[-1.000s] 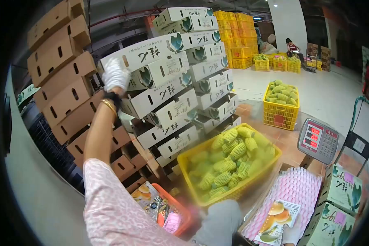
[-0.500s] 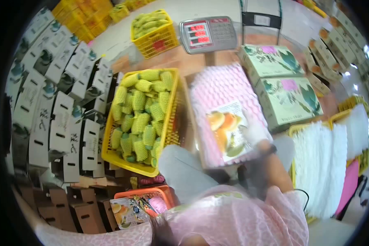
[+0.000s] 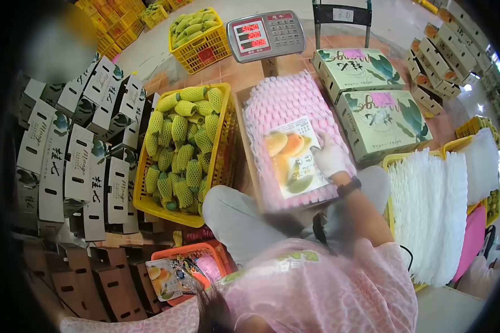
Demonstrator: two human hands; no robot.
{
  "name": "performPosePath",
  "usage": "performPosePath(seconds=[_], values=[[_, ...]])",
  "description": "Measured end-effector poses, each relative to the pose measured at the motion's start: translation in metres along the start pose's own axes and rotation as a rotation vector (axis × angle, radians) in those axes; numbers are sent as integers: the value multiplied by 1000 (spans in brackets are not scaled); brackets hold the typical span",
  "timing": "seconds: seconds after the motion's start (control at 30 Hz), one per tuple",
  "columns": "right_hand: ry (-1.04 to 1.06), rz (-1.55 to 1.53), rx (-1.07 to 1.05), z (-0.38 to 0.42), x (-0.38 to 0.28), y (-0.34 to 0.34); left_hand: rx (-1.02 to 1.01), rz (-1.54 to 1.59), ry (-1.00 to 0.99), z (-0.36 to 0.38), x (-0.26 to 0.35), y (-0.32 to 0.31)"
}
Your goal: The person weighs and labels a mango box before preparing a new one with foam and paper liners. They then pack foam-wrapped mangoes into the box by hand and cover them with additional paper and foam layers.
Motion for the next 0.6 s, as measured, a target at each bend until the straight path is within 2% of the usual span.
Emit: performPosePath(seconds=[0.13, 0.17, 0.23, 0.3, 0.37, 0.43, 0.47, 0.57, 0.6], values=[[103, -92, 22, -21, 5, -7, 87, 149, -31, -6, 26, 46], [44, -85, -36, -25, 12, -8, 105, 191, -43, -5, 34, 57], [26, 12, -1, -34, 12, -9, 130, 286, -61, 0, 50, 78], [82, 290, 51, -29, 2, 0, 136, 402, -72, 12, 66, 94], [121, 284, 1, -16, -4, 14, 110, 552, -74, 32, 84, 104], [252, 238, 297, -2, -12, 46, 32, 788, -54, 64, 100, 102], [254, 228, 306, -2, -13, 53, -33, 944, -29, 87, 109, 96], [350, -823, -172, 3, -25, 51, -342, 1359, 158, 185, 151, 64], [309, -1034, -356, 21, -40, 68, -474, 1455, 241, 222, 168, 53]])
Point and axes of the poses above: each hand's wrist, its own z-axis away from the middle knuckle, its own y-axis out of the back of the hand, x = y × z, the point moved 8 cm from there along -z, towards the middle knuckle, and after that the axes turned 12 degrees about z, right-handed, at the moved point
